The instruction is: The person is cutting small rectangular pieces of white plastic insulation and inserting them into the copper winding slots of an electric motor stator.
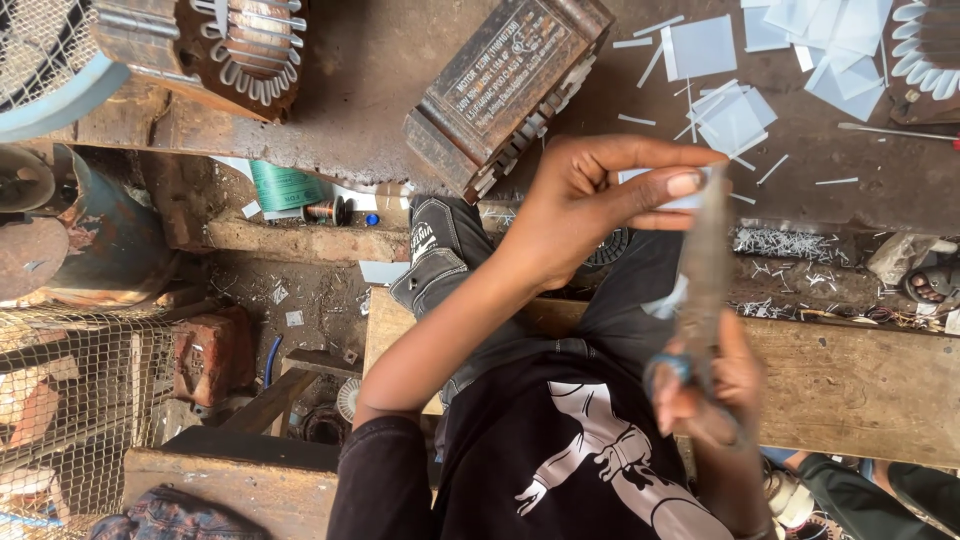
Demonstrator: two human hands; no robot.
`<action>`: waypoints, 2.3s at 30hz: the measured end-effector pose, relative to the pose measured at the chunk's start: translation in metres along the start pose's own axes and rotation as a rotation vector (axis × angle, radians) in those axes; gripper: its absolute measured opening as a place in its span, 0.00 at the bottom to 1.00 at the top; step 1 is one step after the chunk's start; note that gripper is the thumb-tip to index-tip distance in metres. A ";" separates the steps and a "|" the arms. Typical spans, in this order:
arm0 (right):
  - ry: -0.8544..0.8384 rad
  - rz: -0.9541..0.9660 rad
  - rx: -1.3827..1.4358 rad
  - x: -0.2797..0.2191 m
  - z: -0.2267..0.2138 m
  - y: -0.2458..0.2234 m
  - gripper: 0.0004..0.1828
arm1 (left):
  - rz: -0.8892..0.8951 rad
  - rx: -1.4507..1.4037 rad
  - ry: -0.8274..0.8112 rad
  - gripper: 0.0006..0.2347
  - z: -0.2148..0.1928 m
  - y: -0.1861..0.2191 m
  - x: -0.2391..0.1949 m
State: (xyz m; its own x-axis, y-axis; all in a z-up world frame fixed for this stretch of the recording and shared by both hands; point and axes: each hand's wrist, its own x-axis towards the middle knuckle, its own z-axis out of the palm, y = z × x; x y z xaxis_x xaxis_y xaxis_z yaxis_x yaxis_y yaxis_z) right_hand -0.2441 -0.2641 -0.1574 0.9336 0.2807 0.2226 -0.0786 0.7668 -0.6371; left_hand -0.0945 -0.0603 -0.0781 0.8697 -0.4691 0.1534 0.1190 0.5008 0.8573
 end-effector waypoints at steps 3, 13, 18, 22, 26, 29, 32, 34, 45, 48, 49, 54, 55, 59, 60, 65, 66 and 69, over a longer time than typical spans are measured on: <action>0.220 -0.134 -0.689 0.020 0.006 -0.037 0.14 | 0.056 0.039 0.056 0.11 0.004 0.006 -0.005; 0.262 -0.303 -2.160 0.066 0.001 -0.107 0.27 | 0.601 0.964 0.234 0.06 0.010 -0.017 -0.035; 0.281 -0.475 -2.053 0.076 0.033 -0.078 0.19 | 0.670 0.990 0.202 0.07 0.009 -0.016 -0.046; 0.399 -0.127 -0.981 0.079 0.068 -0.046 0.15 | 0.647 0.988 0.050 0.09 0.010 -0.006 -0.052; 0.320 -0.161 -0.577 0.070 0.036 -0.035 0.05 | 0.566 0.934 -0.008 0.09 0.002 0.000 -0.055; 0.314 -0.104 -0.473 0.066 0.018 -0.035 0.06 | 0.453 0.851 0.001 0.11 -0.005 -0.001 -0.064; 0.247 0.008 -0.263 0.073 0.024 -0.032 0.04 | 0.510 0.817 0.072 0.07 -0.007 -0.018 -0.070; 0.164 0.001 -0.425 0.091 0.048 -0.032 0.05 | 0.436 0.793 0.210 0.05 -0.003 -0.019 -0.073; 0.049 -0.494 -1.401 0.163 0.068 -0.018 0.11 | 0.797 1.300 0.335 0.14 0.002 0.068 -0.077; -0.001 -0.627 -1.580 0.188 0.068 -0.004 0.09 | 0.907 1.051 0.658 0.08 -0.034 0.071 -0.058; -0.034 -0.655 -1.542 0.195 0.065 0.001 0.08 | 0.958 0.814 0.949 0.06 -0.046 0.073 -0.045; -0.039 -0.708 -1.663 0.201 0.070 0.003 0.06 | 0.561 0.613 0.508 0.06 -0.115 0.082 -0.012; -0.014 -0.660 -1.624 0.199 0.065 0.004 0.05 | 0.410 0.497 0.297 0.06 -0.127 0.080 -0.006; -0.013 -0.669 -1.626 0.198 0.064 0.011 0.06 | 0.303 0.640 0.133 0.06 -0.135 0.077 0.005; -0.001 -0.666 -1.688 0.197 0.068 0.011 0.06 | 0.287 0.620 0.106 0.06 -0.134 0.077 0.006; -0.120 -0.707 -1.750 0.198 0.079 -0.007 0.17 | 0.276 0.682 0.119 0.07 -0.129 0.079 0.005; -0.102 -0.673 -1.734 0.196 0.073 -0.009 0.15 | 0.284 0.772 0.132 0.07 -0.130 0.080 0.004; -0.051 -0.626 -1.711 0.199 0.062 -0.008 0.11 | 0.291 0.836 0.128 0.08 -0.130 0.080 0.003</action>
State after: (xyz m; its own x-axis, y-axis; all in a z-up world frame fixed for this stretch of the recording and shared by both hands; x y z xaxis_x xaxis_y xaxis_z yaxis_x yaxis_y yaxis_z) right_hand -0.0798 -0.1783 -0.0623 0.6687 0.2573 0.6976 0.6741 -0.6056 -0.4229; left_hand -0.0202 0.0730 -0.0731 0.8636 -0.2968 0.4075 -0.4593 -0.1303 0.8787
